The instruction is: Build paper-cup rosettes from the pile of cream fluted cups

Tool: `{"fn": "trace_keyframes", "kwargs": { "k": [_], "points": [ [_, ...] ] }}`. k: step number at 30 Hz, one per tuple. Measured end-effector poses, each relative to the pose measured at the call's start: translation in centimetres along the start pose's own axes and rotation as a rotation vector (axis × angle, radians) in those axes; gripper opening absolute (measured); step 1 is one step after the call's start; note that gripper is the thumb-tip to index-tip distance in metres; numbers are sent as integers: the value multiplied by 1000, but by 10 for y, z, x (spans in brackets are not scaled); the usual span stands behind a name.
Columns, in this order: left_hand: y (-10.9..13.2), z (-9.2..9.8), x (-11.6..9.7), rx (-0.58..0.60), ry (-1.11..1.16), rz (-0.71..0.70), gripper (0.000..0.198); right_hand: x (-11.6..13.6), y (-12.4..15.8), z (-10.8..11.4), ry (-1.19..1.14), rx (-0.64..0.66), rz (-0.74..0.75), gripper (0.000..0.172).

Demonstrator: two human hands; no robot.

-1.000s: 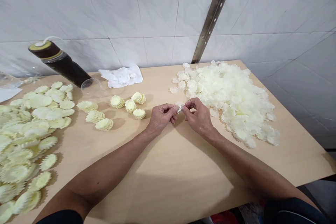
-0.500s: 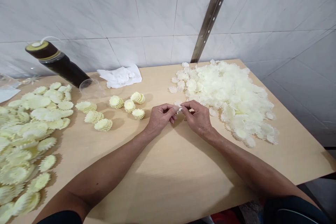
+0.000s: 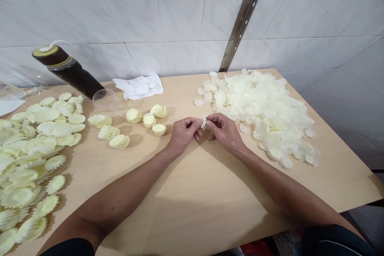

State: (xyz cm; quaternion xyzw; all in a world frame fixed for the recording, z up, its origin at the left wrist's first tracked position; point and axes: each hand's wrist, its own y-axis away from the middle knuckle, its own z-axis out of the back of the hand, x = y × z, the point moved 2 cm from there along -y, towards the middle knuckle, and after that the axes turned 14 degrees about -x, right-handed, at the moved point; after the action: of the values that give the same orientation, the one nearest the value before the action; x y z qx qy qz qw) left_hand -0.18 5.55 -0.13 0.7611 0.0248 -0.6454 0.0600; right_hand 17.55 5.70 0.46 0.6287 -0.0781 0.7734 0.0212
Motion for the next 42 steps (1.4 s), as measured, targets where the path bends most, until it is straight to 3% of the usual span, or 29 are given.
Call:
{"fn": "trace_keyframes", "kwargs": {
  "k": [3,7,10,16,24,27,30,34,42],
  "points": [
    [0,1,1,-12,3,-6,43,-3,-3,-1,-81,67,-150,51],
    [0,0,1,-7,9,-6,46,-2,-4,-1,-63,113,-197,48],
    [2,0,-1,1,14,-18,49,3,-3,0,47,46,-84,42],
    [4,-2,3,-20,-73,-46,43,12,2,4,327,-36,293,20],
    [3,-2,7,-33,-86,-56,34,10,3,6,114,27,47,41],
    [4,-2,6,-57,-85,-61,34,10,5,0,117,48,61,45],
    [4,-2,4,-55,-76,-53,36,9,5,-2,126,-23,60,47],
    [6,-2,4,-29,-69,-59,38,8,4,0,190,-75,119,39],
    [8,-1,5,-38,-89,-91,40,7,2,2,382,27,290,27]
  ]
}}
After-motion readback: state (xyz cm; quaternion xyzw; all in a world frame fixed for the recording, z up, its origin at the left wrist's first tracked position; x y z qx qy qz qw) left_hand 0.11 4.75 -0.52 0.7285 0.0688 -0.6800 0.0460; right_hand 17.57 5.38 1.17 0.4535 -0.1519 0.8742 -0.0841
